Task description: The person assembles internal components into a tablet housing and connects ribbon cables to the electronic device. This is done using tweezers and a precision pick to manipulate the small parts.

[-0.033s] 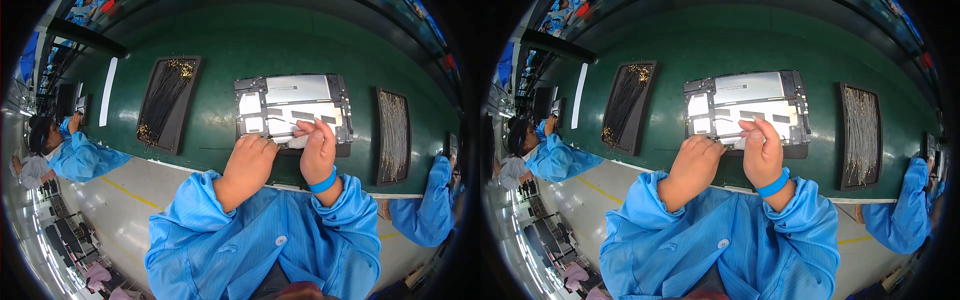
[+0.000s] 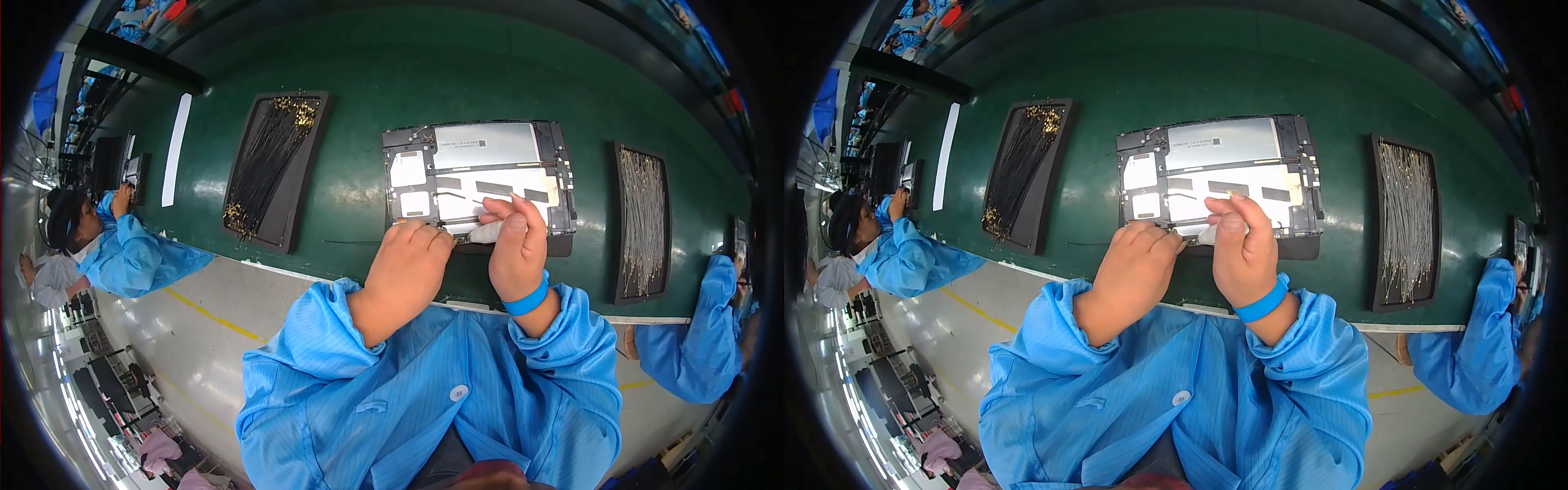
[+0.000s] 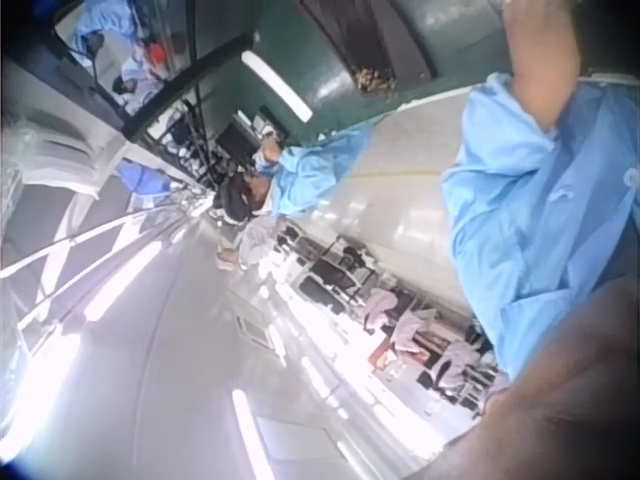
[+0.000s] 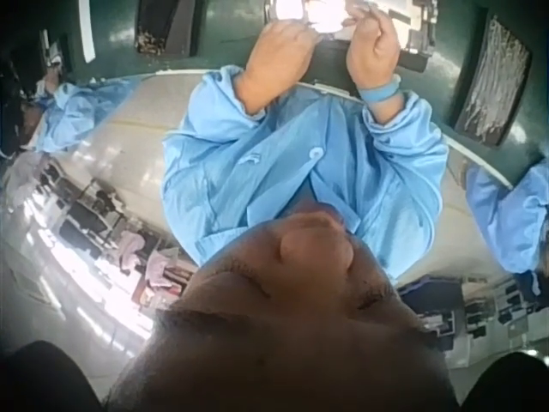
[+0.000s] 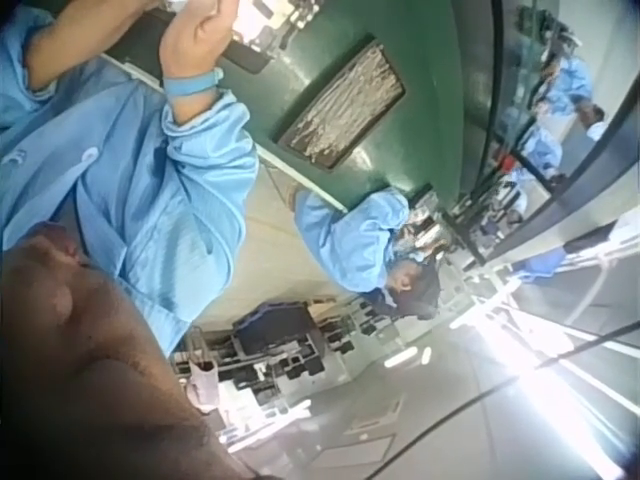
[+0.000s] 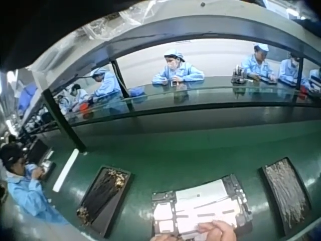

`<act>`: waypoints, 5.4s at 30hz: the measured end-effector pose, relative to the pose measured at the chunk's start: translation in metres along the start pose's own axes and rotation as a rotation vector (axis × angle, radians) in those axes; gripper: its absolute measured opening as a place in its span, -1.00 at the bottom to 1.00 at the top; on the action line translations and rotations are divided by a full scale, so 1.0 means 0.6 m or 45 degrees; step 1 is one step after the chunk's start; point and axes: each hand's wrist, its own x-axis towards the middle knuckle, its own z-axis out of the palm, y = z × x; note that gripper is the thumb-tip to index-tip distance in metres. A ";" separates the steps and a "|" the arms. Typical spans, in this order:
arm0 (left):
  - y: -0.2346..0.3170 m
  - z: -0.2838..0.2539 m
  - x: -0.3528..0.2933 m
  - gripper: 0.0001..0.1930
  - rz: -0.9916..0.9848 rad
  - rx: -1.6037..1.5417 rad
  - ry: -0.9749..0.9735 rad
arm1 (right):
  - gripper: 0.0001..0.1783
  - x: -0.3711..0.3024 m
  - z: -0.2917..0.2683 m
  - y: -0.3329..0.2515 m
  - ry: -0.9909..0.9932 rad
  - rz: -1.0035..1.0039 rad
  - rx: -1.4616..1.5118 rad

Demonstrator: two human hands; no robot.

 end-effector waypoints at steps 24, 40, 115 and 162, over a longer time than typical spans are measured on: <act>0.015 -0.007 -0.016 -0.85 -0.063 -0.058 0.111 | -0.74 0.041 0.021 -0.014 -0.184 0.335 -0.276; -0.026 -0.011 -0.045 -0.71 -1.753 -1.559 0.330 | -0.51 0.070 0.033 -0.052 -0.105 0.832 0.038; -0.086 0.016 -0.048 -0.48 -1.229 -2.763 -0.622 | -0.61 -0.063 -0.372 -0.110 0.638 0.915 -1.342; 0.064 0.024 0.039 -0.84 0.160 -0.541 0.147 | -0.72 -0.007 -0.125 -0.088 0.000 1.265 0.334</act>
